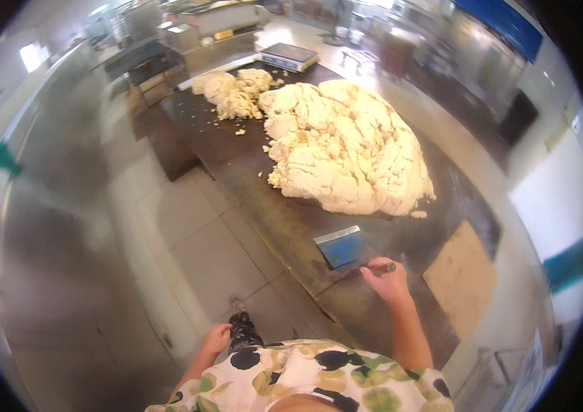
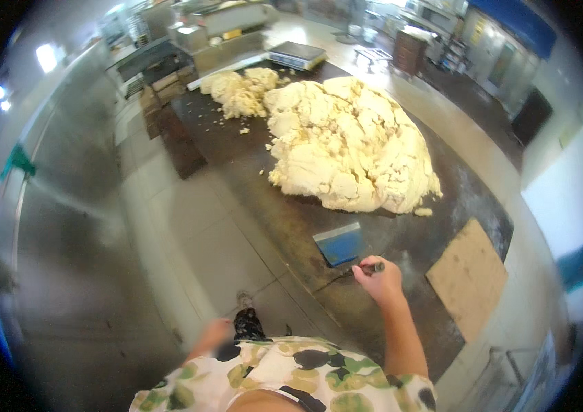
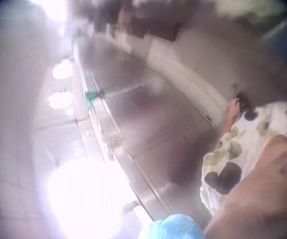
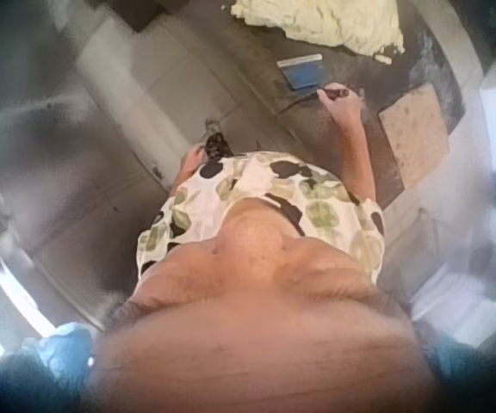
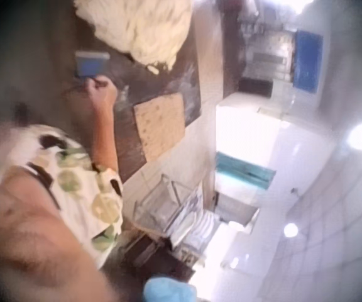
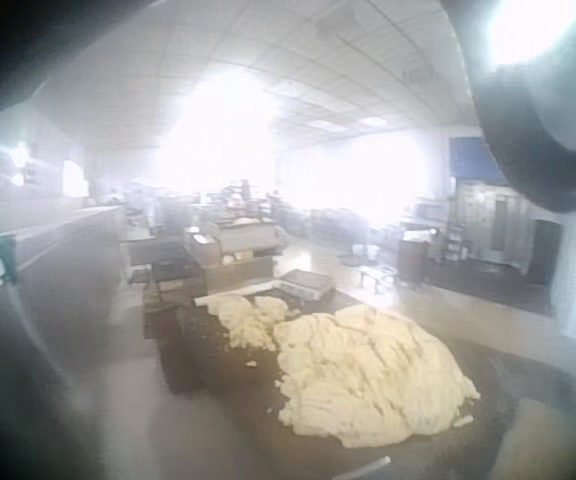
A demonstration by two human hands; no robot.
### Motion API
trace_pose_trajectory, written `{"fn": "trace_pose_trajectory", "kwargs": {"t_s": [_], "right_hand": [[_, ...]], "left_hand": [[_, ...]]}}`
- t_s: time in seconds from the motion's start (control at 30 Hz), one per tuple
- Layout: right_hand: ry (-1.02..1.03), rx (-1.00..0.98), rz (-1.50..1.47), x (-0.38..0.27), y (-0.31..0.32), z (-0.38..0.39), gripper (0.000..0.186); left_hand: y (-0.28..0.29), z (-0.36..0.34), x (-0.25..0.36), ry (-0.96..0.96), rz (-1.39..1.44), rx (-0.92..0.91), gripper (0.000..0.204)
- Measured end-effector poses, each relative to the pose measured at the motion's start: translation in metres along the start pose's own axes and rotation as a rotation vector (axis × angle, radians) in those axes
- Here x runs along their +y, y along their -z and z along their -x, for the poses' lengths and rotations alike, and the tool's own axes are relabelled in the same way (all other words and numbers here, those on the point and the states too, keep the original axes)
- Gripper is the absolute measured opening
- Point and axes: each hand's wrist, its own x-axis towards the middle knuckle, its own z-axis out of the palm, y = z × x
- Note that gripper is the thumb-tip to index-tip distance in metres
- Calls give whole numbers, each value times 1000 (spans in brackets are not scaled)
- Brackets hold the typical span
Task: The person cuts a large mass of dough on a stainless steel table using a bench scraper. They then scoop a grainy mixture from a large metal bin into a rectangular tray and transfer it into a machine hopper. The person uses the scraper to level and pack the mixture into the hopper.
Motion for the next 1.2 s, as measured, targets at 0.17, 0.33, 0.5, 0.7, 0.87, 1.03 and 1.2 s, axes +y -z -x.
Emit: {"fn": "trace_pose_trajectory", "kwargs": {"t_s": [0.17, 0.33, 0.5, 0.7, 0.87, 1.03, 1.2], "right_hand": [[-386, 164, 148, -17, -76, -48, 17], [-546, 241, 15, -85, -76, -87, 24], [-520, 548, -425, -101, -59, -156, 43], [-546, 792, -780, -88, -77, -273, 16], [-220, 723, -837, -65, -96, -359, 11], [-349, 691, -408, -61, -120, -432, 11], [-712, 638, -650, -70, -125, -454, 27]], "left_hand": [[145, -151, 22, -72, -2, 24, 23], [238, -298, 10, -244, -6, 30, 21], [255, -423, 137, -418, 55, -108, 22], [213, -540, 305, -690, 109, -330, 22], [185, -612, 390, -828, 173, -379, 27], [139, -685, 446, -1014, 56, -372, 46], [92, -733, 484, -1085, -86, -514, 68]]}}
